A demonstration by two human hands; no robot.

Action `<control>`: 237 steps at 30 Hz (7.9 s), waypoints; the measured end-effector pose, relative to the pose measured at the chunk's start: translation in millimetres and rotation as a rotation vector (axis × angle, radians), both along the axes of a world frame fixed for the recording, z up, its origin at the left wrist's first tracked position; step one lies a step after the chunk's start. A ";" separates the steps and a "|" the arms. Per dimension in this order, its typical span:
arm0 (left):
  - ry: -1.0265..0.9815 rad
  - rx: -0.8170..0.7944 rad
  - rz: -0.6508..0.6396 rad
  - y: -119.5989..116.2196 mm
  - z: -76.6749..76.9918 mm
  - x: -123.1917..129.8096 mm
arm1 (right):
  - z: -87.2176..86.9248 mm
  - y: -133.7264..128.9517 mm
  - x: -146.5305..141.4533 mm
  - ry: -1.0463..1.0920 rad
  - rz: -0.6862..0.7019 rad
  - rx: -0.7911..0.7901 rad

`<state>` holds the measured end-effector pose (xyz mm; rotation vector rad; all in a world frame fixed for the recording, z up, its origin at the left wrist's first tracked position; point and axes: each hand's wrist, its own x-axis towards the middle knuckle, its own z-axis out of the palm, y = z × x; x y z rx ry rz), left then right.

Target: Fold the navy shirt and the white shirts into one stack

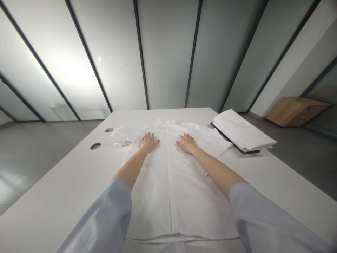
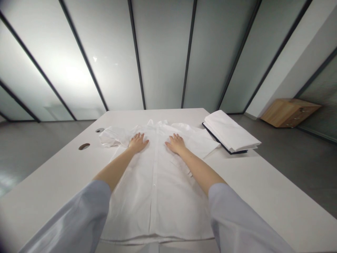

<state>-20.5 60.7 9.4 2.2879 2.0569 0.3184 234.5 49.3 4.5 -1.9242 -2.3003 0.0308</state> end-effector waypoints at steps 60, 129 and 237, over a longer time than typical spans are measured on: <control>0.169 -0.125 -0.040 -28.2 -17.3 -21.3 | -18.4 -45.9 41.1 -0.046 -0.088 -0.114; -0.423 0.045 -0.133 -52.5 -9.8 -19.7 | 30.6 -7.4 51.3 0.540 -0.217 0.124; 0.010 0.013 0.051 -39.3 -19.0 -38.7 | -13.3 128.5 64.1 0.026 -0.171 -0.083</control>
